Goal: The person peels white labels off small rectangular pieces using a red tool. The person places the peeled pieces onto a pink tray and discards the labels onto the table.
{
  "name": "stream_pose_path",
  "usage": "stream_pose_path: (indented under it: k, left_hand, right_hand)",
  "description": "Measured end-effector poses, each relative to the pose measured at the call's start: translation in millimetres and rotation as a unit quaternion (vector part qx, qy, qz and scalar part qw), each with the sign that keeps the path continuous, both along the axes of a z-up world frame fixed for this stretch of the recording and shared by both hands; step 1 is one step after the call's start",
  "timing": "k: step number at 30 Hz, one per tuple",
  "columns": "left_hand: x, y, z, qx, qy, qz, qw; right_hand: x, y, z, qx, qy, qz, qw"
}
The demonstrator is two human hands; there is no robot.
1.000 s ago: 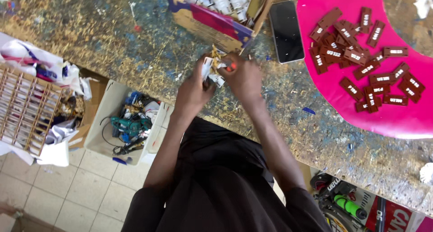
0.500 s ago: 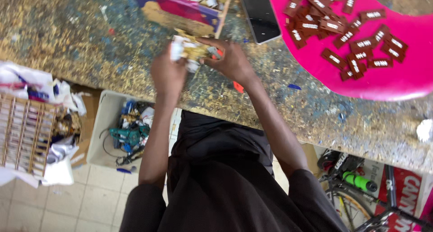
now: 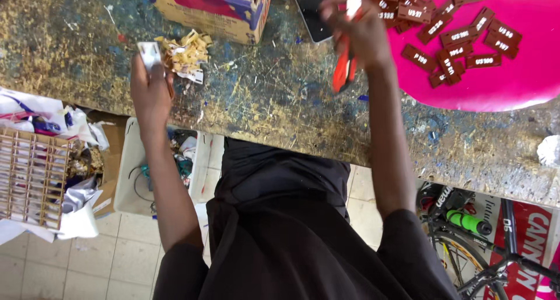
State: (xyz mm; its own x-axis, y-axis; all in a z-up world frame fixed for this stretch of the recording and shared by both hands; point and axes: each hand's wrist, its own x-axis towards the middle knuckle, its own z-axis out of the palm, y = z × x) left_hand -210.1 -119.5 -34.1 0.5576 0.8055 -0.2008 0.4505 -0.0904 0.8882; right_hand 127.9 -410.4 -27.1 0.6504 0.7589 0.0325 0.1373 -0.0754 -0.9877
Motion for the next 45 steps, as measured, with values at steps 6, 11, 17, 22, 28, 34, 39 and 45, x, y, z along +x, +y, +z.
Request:
stream_pose_path:
  k: [6,11,17,22,28,34,39,45]
  left_hand:
    - [7,22,-18,0.066,-0.038,0.102,0.992]
    - [20,-28,14,0.001,-0.204,0.136,0.97]
    - [109,-133,43,0.077,0.084,-0.33,0.937]
    - [189,-159,-10,0.148,-0.009,-0.377,0.914]
    - [249,-136,-21,-0.096,-0.245,-0.359,0.896]
    - [313,-103,-49,-0.286,-0.314,-0.358,0.831]
    - [317,-95,-35,-0.204,-0.266,-0.391,0.857]
    - [315,-102,-56,-0.252,-0.282,-0.324,0.867]
  right_hand:
    - [35,-12,-14,0.103,0.166,-0.085,0.977]
    - [60,-32,-46,0.16,0.248,-0.068,0.953]
    - [77,-37,-73,0.198,0.233,0.014,0.952]
    - [68,-35,-65,0.241,0.23,-0.029,0.943]
    - [55,-30,-24,0.224,0.334,-0.007,0.915]
    - [30,-20,-5,0.119,0.142,-0.075,0.98]
    - [22,-17,10,0.124,-0.103,-0.128,0.979]
    - [16,-5,0,-0.049,-0.175,-0.181,0.967]
